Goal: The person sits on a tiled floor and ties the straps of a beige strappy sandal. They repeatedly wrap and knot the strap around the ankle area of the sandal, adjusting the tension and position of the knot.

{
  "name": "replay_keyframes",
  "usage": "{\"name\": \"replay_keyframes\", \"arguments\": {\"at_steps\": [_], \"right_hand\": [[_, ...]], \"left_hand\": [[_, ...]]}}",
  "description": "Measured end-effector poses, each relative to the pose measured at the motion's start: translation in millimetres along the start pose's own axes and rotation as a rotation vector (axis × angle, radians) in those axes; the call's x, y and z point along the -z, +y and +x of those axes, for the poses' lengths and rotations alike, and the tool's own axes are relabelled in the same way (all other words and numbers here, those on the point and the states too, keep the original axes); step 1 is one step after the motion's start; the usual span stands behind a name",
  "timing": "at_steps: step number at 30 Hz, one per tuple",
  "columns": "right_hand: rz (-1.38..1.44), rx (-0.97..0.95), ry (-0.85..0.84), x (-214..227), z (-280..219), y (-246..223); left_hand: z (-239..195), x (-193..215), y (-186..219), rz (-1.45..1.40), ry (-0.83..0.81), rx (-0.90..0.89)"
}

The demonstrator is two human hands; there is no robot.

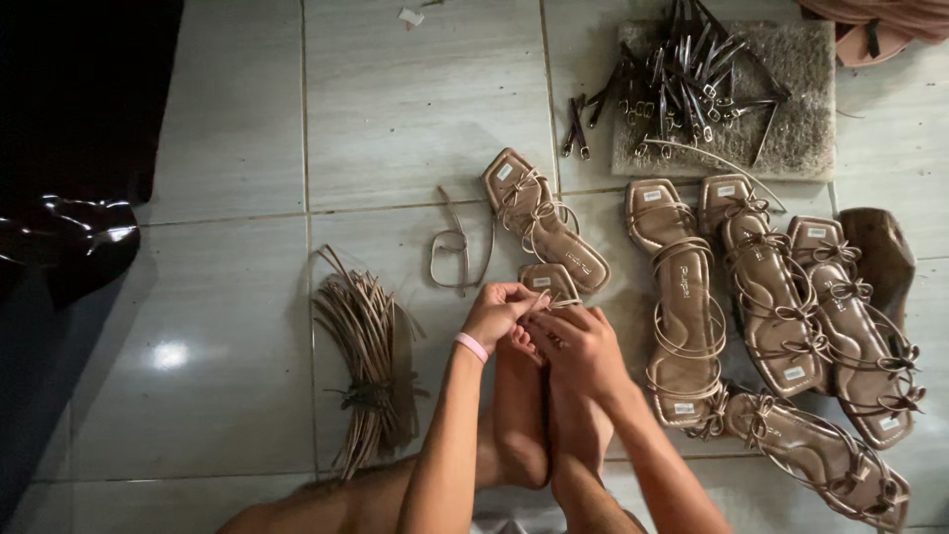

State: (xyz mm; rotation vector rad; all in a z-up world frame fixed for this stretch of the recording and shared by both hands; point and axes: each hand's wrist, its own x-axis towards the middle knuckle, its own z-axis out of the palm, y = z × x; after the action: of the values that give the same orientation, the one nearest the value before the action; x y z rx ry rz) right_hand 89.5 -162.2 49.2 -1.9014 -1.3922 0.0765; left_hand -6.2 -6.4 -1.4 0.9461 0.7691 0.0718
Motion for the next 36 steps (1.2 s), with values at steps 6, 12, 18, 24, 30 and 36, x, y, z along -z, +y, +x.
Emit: {"name": "replay_keyframes", "arguments": {"at_steps": [6, 12, 18, 24, 30, 36], "right_hand": [[0.128, -0.246, 0.038, 23, 12, 20], [0.234, -0.447, -0.04, 2, 14, 37], [0.51, -0.691, 0.107, 3, -18, 60], [0.693, -0.819, 0.228, 25, -49, 74], [0.765, -0.901, 0.298, 46, -57, 83], [0.826, -1.031, 0.326, 50, -51, 85]], "left_hand": [[9, 7, -16, 0.071, -0.014, -0.099], [24, 10, -36, 0.151, -0.038, -0.271], [19, 4, -26, 0.115, 0.057, -0.09], [14, 2, -17, 0.093, 0.024, -0.094], [9, 1, -12, 0.023, 0.026, -0.049], [7, -1, -8, 0.048, 0.021, -0.029]]}}
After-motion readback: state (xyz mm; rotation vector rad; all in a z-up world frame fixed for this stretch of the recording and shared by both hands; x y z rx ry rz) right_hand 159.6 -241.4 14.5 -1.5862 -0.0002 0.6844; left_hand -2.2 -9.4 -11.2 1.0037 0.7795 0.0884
